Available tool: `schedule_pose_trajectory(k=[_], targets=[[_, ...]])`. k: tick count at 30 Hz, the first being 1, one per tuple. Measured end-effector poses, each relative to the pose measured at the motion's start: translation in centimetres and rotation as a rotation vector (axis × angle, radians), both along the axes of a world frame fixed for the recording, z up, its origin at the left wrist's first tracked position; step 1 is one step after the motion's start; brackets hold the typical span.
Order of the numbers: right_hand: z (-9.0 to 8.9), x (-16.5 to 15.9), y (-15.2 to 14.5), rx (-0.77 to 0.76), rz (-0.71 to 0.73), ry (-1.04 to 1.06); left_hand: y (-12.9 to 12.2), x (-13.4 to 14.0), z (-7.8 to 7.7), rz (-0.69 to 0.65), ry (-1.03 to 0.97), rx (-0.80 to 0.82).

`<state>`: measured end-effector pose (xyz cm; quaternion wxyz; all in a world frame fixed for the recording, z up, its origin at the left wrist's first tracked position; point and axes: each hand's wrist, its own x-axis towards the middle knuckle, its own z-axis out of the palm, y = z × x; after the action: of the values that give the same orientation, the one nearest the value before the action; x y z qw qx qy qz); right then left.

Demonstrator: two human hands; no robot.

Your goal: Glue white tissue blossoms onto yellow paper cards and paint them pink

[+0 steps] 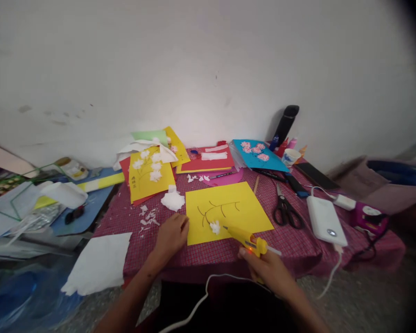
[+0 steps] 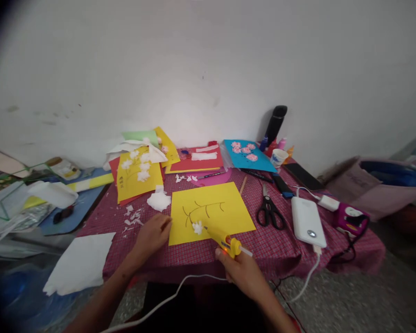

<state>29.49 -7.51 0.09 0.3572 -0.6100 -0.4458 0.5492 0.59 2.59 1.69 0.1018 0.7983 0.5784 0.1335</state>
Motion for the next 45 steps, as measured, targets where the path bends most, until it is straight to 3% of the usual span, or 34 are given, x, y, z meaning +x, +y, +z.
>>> schedule_pose_trajectory(k=[4, 14, 23, 32, 37, 45], targets=[[-0.5, 0.0, 1.0, 0.038, -0.045, -0.044, 2.9, -2.1, 0.8, 0.055, 0.061, 0.099], [-2.1, 0.3, 1.3, 0.027, -0.075, -0.116, 9.1, -2.7, 2.2, 0.087, 0.119, 0.183], [-1.9, 0.1, 1.3, 0.042, -0.097, -0.144, 7.8, -4.6, 0.3, 0.118, 0.115, 0.127], [-1.4, -0.4, 1.4, 0.034, -0.131, -0.142, 8.3, -3.5, 1.4, 0.05, 0.161, 0.214], [-1.9, -0.3, 1.3, 0.067, -0.107, -0.109, 9.5, -3.3, 1.2, 0.072, 0.179, 0.115], [-2.7, 0.0, 1.3, 0.053, -0.108, -0.1, 9.4, -4.2, 1.0, 0.183, -0.034, 0.122]])
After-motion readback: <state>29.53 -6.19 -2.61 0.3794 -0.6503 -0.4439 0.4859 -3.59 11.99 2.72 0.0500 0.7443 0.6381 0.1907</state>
